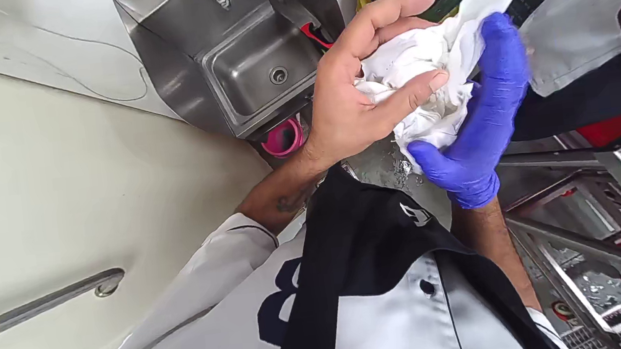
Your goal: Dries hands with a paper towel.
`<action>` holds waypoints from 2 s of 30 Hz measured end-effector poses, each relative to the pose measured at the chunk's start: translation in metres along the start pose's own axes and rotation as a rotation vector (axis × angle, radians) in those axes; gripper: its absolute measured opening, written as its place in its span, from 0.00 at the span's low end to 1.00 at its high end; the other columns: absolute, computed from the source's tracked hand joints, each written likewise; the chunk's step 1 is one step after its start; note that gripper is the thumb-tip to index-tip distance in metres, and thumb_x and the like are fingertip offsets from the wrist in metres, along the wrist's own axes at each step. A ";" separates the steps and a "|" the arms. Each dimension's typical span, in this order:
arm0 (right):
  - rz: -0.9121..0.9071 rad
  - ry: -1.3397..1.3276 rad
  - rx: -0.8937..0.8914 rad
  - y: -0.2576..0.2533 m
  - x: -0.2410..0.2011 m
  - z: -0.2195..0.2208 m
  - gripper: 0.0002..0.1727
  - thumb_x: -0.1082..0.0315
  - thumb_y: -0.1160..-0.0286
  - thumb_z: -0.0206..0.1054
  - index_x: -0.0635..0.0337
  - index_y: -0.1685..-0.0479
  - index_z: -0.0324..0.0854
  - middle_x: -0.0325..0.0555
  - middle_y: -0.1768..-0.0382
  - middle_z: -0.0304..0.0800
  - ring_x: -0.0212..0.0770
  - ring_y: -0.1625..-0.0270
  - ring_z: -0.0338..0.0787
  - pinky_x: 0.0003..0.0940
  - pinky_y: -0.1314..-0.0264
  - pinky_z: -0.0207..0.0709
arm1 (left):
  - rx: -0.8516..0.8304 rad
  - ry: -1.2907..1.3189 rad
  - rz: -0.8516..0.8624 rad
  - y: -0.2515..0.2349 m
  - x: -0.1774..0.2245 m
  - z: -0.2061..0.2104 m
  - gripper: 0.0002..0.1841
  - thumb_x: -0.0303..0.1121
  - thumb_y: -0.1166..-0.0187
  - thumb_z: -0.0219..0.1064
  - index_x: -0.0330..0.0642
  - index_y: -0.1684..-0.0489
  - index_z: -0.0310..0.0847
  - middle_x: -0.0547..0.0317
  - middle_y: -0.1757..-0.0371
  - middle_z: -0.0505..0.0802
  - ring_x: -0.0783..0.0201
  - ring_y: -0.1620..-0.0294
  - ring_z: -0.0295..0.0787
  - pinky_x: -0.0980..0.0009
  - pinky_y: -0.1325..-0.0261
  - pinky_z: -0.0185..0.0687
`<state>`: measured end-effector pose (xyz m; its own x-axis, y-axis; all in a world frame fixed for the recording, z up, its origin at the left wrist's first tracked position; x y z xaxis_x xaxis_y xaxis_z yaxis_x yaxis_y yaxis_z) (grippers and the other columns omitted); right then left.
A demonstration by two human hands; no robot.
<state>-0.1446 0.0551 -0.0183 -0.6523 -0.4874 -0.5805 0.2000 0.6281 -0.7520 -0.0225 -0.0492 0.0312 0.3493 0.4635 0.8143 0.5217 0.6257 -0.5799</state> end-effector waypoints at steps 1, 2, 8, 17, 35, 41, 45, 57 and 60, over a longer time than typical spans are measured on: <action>-0.017 0.066 -0.026 0.000 -0.002 0.004 0.49 0.43 0.27 0.71 0.61 0.10 0.57 0.59 0.12 0.60 0.48 0.10 0.61 0.46 0.09 0.58 | -0.010 0.010 -0.020 0.000 -0.001 0.003 0.32 0.18 0.34 0.77 0.16 0.30 0.70 0.40 0.43 0.91 0.60 0.44 0.92 0.66 0.41 0.93; -0.035 0.109 -0.030 0.001 -0.002 0.008 0.45 0.48 0.25 0.71 0.62 0.12 0.61 0.60 0.13 0.64 0.48 0.10 0.62 0.45 0.08 0.56 | -0.021 0.032 -0.042 0.001 -0.003 0.006 0.32 0.18 0.34 0.77 0.16 0.29 0.69 0.41 0.44 0.91 0.60 0.45 0.92 0.67 0.41 0.93; -0.044 0.154 0.057 0.005 0.004 -0.002 0.28 0.59 0.17 0.65 0.60 0.20 0.74 0.57 0.20 0.75 0.46 0.16 0.73 0.43 0.13 0.65 | -0.104 0.242 -0.242 0.006 -0.015 0.015 0.28 0.22 0.24 0.68 0.20 0.24 0.65 0.42 0.40 0.89 0.61 0.44 0.91 0.65 0.40 0.91; -0.030 -0.057 0.267 0.018 0.006 -0.022 0.20 0.64 0.15 0.61 0.57 0.27 0.81 0.46 0.25 0.83 0.44 0.20 0.78 0.45 0.17 0.72 | -0.070 0.149 -0.198 0.006 -0.012 0.017 0.19 0.21 0.17 0.58 0.20 0.29 0.71 0.42 0.39 0.89 0.64 0.52 0.90 0.72 0.57 0.89; 0.222 -0.392 0.070 0.053 0.014 0.011 0.17 0.54 0.16 0.63 0.57 0.43 0.87 0.41 0.43 0.94 0.37 0.36 0.90 0.39 0.30 0.85 | 0.129 0.023 0.070 -0.031 -0.003 -0.005 0.16 0.24 0.12 0.54 0.19 0.35 0.71 0.44 0.50 0.91 0.63 0.59 0.90 0.70 0.64 0.88; 0.735 -0.722 0.529 0.052 0.019 -0.022 0.15 0.77 0.20 0.56 0.48 0.42 0.75 0.31 0.56 0.94 0.31 0.53 0.94 0.34 0.48 0.91 | 0.069 0.047 0.036 -0.027 -0.006 0.004 0.13 0.24 0.12 0.54 0.20 0.39 0.75 0.46 0.52 0.92 0.63 0.60 0.90 0.69 0.63 0.88; 0.748 -0.920 0.459 0.044 0.019 -0.019 0.17 0.72 0.14 0.52 0.45 0.34 0.76 0.39 0.43 0.94 0.38 0.49 0.95 0.37 0.54 0.93 | 0.023 0.042 0.028 -0.024 -0.010 0.010 0.13 0.25 0.11 0.53 0.23 0.38 0.75 0.49 0.51 0.92 0.64 0.59 0.90 0.70 0.62 0.89; 0.598 -0.714 0.653 0.035 0.019 -0.053 0.15 0.77 0.16 0.48 0.55 0.38 0.73 0.42 0.45 0.92 0.39 0.54 0.94 0.35 0.58 0.92 | -0.050 -0.084 0.049 -0.011 -0.014 0.035 0.16 0.24 0.20 0.66 0.24 0.38 0.79 0.45 0.46 0.94 0.63 0.50 0.92 0.68 0.52 0.89; 0.459 -0.552 0.782 0.035 0.013 -0.066 0.16 0.81 0.20 0.48 0.60 0.39 0.73 0.45 0.44 0.91 0.43 0.44 0.93 0.42 0.46 0.91 | -0.057 -0.130 0.090 -0.010 -0.013 0.039 0.15 0.24 0.23 0.68 0.25 0.41 0.81 0.46 0.47 0.94 0.63 0.52 0.91 0.67 0.53 0.88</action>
<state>-0.1942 0.1110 -0.0319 -0.0122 -0.6340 -0.7732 0.8857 0.3521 -0.3027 -0.0629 -0.0371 0.0255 0.2950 0.5955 0.7472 0.5374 0.5432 -0.6451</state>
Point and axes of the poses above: each hand's wrist, its own y-axis away from the middle knuckle, its own z-axis out of the palm, x = y × z, the point moved 5 cm from there along -y, towards the middle knuckle
